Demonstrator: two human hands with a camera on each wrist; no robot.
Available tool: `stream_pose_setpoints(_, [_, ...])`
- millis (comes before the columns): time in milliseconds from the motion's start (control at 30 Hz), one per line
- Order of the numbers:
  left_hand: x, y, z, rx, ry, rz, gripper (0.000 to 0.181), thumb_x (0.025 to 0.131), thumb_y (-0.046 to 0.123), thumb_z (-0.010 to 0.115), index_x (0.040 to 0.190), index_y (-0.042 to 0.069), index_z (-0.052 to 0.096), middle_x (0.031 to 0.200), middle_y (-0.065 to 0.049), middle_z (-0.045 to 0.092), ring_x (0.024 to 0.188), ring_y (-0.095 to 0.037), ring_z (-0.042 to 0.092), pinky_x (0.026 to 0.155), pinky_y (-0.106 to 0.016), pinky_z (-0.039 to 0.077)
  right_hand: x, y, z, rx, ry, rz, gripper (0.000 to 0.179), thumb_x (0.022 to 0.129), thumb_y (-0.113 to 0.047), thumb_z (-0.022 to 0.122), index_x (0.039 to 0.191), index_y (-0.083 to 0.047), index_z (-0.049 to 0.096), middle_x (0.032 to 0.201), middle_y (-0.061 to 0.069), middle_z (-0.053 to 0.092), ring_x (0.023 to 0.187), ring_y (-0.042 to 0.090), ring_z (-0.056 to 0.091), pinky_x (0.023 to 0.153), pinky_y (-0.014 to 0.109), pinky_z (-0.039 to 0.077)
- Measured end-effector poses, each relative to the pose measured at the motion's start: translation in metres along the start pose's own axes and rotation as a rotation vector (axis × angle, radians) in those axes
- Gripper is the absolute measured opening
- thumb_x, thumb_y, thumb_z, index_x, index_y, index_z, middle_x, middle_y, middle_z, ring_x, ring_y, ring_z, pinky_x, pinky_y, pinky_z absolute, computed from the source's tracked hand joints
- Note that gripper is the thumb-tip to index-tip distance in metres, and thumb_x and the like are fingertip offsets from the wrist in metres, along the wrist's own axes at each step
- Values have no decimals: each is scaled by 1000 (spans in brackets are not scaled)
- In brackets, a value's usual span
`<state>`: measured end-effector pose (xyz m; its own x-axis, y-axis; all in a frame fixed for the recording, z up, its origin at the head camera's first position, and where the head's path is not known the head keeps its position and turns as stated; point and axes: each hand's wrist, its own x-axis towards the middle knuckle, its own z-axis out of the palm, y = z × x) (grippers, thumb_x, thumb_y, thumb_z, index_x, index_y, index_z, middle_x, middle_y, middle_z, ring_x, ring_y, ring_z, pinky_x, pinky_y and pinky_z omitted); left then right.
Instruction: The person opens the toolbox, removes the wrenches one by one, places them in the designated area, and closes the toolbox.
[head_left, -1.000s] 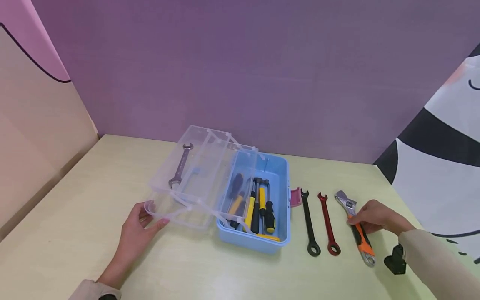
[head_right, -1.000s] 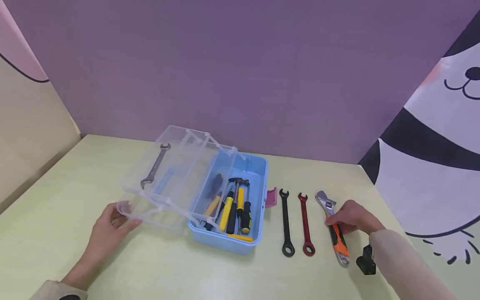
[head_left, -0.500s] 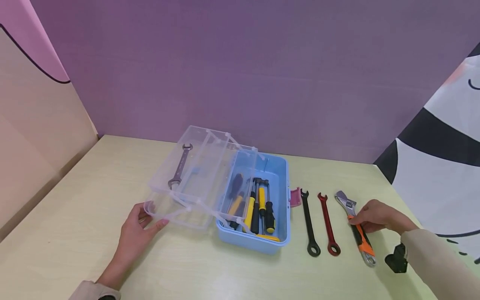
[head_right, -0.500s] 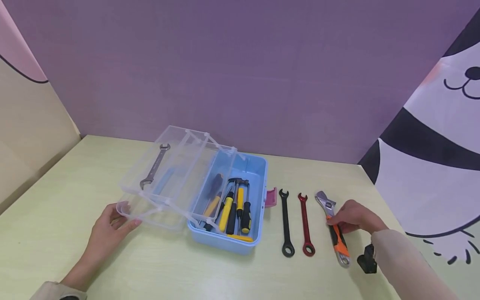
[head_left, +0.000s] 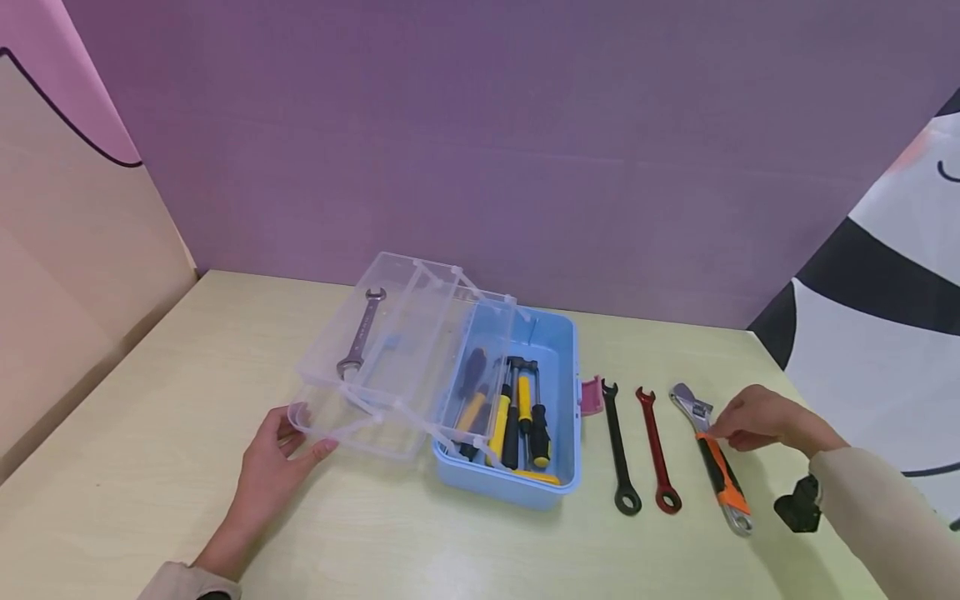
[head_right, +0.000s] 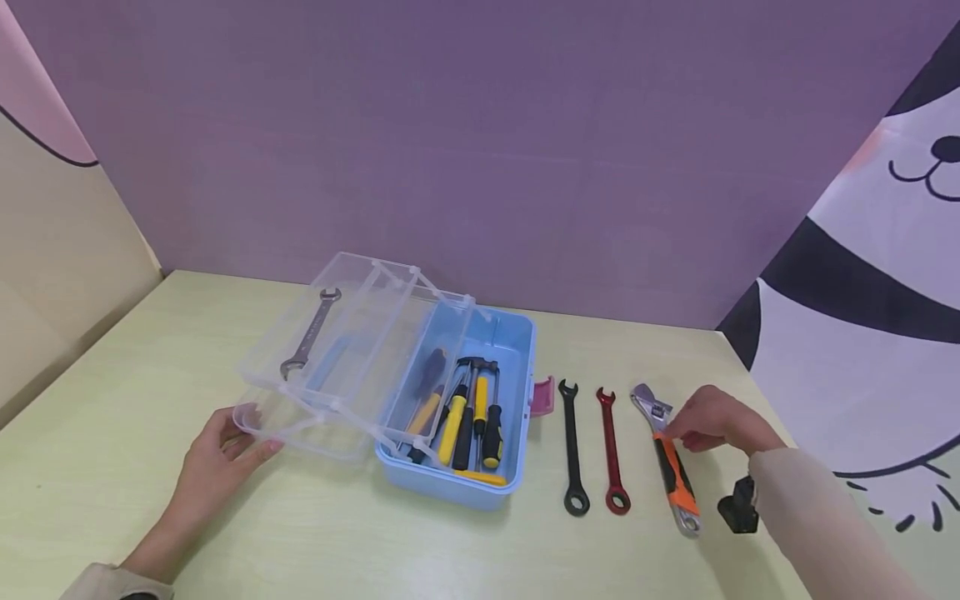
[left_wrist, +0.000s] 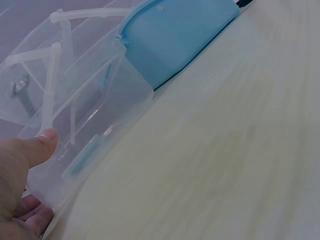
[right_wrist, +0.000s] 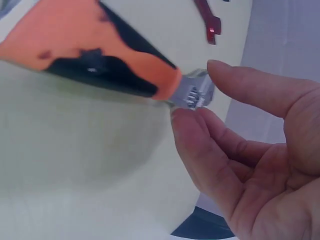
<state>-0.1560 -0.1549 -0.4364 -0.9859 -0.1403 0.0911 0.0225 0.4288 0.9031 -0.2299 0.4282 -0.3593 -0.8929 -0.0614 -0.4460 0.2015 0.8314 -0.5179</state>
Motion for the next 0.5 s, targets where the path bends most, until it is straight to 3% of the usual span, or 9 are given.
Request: stream_pose_setpoints(500, [0,0,-1,0,-16,-20,65,86,16,72,134,-5,34,132,-27,45,126,-44,47,105,-42,44,2,-27,-13,-56,-8,-55,26,89,-16,64,98,8,63,75,-1,57,68,11,55,66,24,58])
